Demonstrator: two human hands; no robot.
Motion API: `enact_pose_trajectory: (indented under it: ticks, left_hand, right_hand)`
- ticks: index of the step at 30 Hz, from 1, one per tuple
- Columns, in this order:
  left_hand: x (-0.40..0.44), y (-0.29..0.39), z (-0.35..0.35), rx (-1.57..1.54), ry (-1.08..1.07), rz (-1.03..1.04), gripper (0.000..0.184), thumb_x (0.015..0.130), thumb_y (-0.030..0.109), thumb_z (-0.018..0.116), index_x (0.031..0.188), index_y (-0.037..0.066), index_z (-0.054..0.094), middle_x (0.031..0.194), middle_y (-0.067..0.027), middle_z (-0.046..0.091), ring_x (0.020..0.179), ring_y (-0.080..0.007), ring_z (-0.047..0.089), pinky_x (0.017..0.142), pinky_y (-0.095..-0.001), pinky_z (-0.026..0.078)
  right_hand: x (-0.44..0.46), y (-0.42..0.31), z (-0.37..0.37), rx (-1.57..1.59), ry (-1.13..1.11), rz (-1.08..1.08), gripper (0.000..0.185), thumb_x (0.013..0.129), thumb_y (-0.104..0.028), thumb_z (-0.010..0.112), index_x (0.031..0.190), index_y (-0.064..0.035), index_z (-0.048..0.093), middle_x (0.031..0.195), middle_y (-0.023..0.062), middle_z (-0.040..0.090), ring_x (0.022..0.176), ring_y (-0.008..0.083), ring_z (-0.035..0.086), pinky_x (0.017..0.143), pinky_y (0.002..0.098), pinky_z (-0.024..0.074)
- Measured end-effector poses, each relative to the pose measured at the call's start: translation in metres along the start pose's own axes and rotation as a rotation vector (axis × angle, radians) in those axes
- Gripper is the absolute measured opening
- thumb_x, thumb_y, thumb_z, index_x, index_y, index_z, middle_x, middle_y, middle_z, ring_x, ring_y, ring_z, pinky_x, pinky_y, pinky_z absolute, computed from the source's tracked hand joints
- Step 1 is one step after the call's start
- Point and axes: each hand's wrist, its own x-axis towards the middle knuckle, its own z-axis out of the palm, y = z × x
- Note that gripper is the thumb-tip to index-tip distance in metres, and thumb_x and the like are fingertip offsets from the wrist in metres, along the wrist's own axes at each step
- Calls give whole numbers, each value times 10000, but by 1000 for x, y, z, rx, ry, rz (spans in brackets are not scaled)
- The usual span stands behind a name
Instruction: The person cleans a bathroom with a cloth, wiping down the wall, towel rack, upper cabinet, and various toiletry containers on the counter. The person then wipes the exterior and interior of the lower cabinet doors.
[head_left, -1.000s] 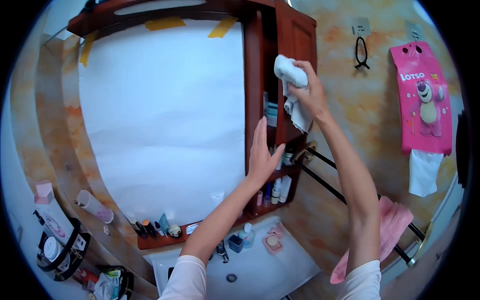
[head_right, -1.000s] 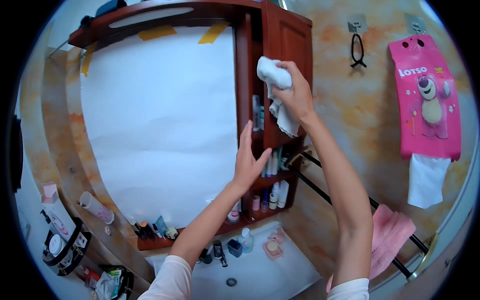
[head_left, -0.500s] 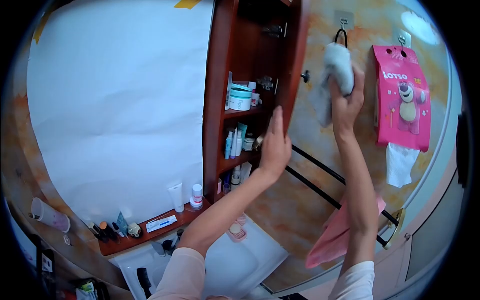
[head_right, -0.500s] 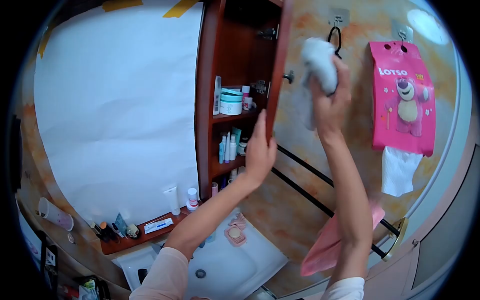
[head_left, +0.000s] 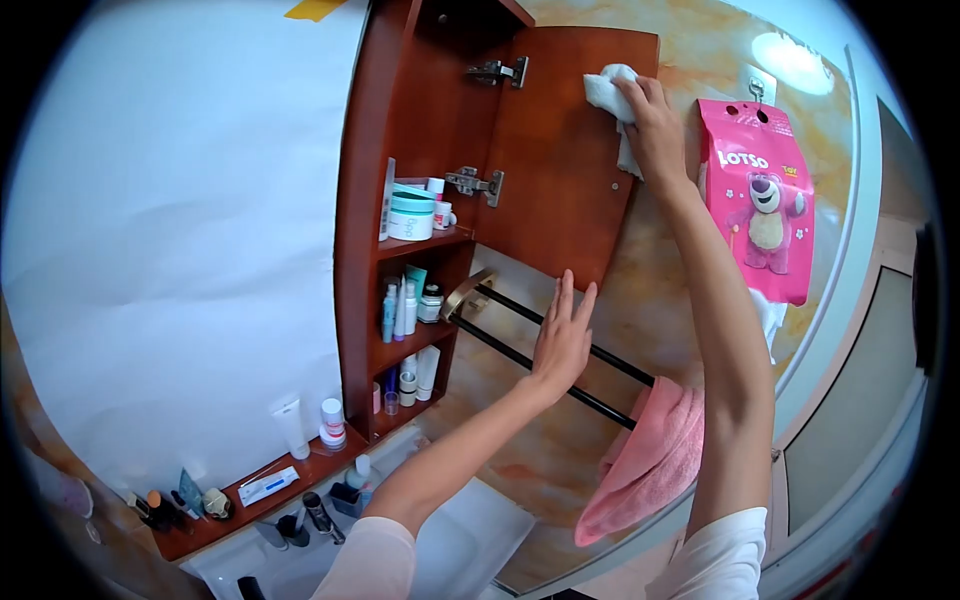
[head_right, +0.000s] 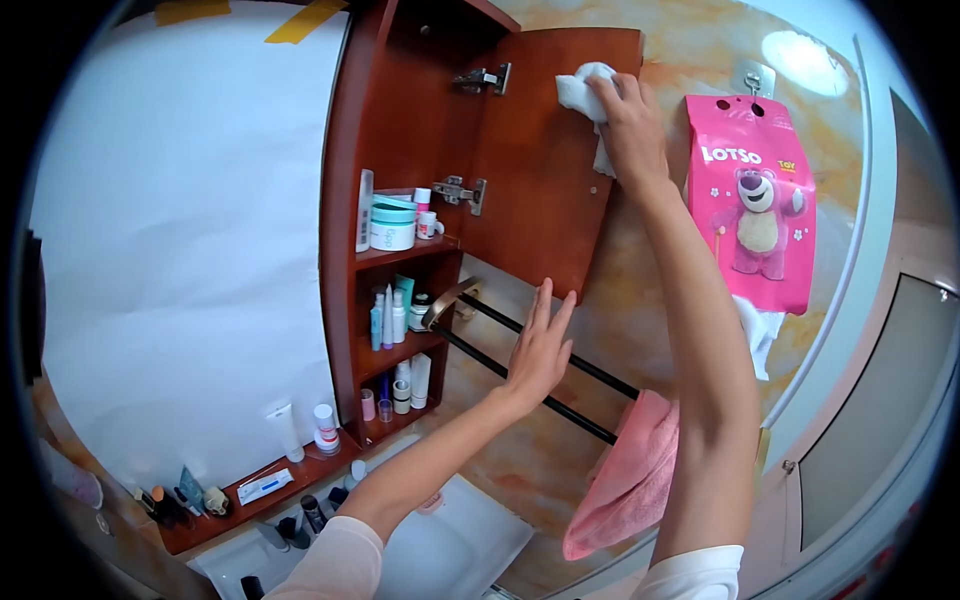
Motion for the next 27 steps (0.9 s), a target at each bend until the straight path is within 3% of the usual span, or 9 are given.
enact_pose_trajectory:
  ticks: [4,7,12,16,17,20,24,25,27]
  left_hand:
    - [-3,-4,2,-22,8,30,661,852,20,625,1462,60,376,1556,-278,182,1413,-448,268,1143,-451,288]
    - [-13,-5,-6,-81,-35,14,575,855,33,629,1403,42,456,1538,-252,265,1402,-432,299,1135,-452,301]
    - [-73,24,-63,-196,54,54,429,863,49,636,1286,31,573,1442,-196,451,1362,-394,388,1117,-456,331]
    - [-140,40,-100,-260,100,0,342,836,29,664,1177,33,642,1313,-166,581,1263,-371,517,1096,-491,350]
    - [-158,41,-106,-256,81,-31,328,833,25,665,1161,31,648,1297,-164,593,1253,-367,528,1092,-488,355]
    - [-201,37,-117,-247,60,-171,304,842,32,659,1146,42,662,1278,-149,607,1238,-347,543,1079,-492,366]
    - [-231,26,-135,-233,124,-297,292,831,27,666,1122,49,671,1260,-133,620,1218,-330,561,1059,-478,387]
    - [-236,23,-139,-237,153,-333,288,813,9,670,1099,43,679,1238,-128,631,1195,-325,576,1048,-470,397]
    - [-246,19,-154,-211,212,-340,274,809,-2,659,1081,28,680,1208,-136,643,1154,-326,596,1041,-465,404]
  right_hand:
    - [14,5,16,-233,42,-180,557,657,2,697,1176,-172,591,1194,101,565,1104,314,546,914,421,457]
    - [-20,-12,20,-200,-140,-316,350,818,-65,535,1157,-132,583,1204,134,554,1125,336,538,950,435,438]
    - [-135,-80,5,108,-657,-726,204,819,-126,563,1019,-137,602,1164,119,552,1209,319,521,1037,432,416]
    - [-79,-53,20,-4,-669,-561,267,788,-100,594,1049,-153,613,1193,112,553,1149,339,540,1022,438,419]
    - [-53,-42,26,76,-564,-358,297,775,-85,603,1064,-149,614,1197,112,553,1138,347,541,1006,443,426]
    - [-16,-26,42,-244,-164,-394,350,747,-45,625,1087,-130,615,1237,125,545,1120,359,538,982,453,431]
    - [-71,-84,40,-2,-621,-405,294,789,-58,602,1076,-118,622,1290,132,540,1165,342,505,1034,453,395]
    - [-106,-82,56,31,-552,-576,242,826,-94,558,1055,-128,627,1255,105,559,1187,316,499,1037,439,395]
    - [-136,-105,37,56,-811,-730,212,837,-137,541,1032,-122,623,1273,95,557,1258,294,472,1064,416,385]
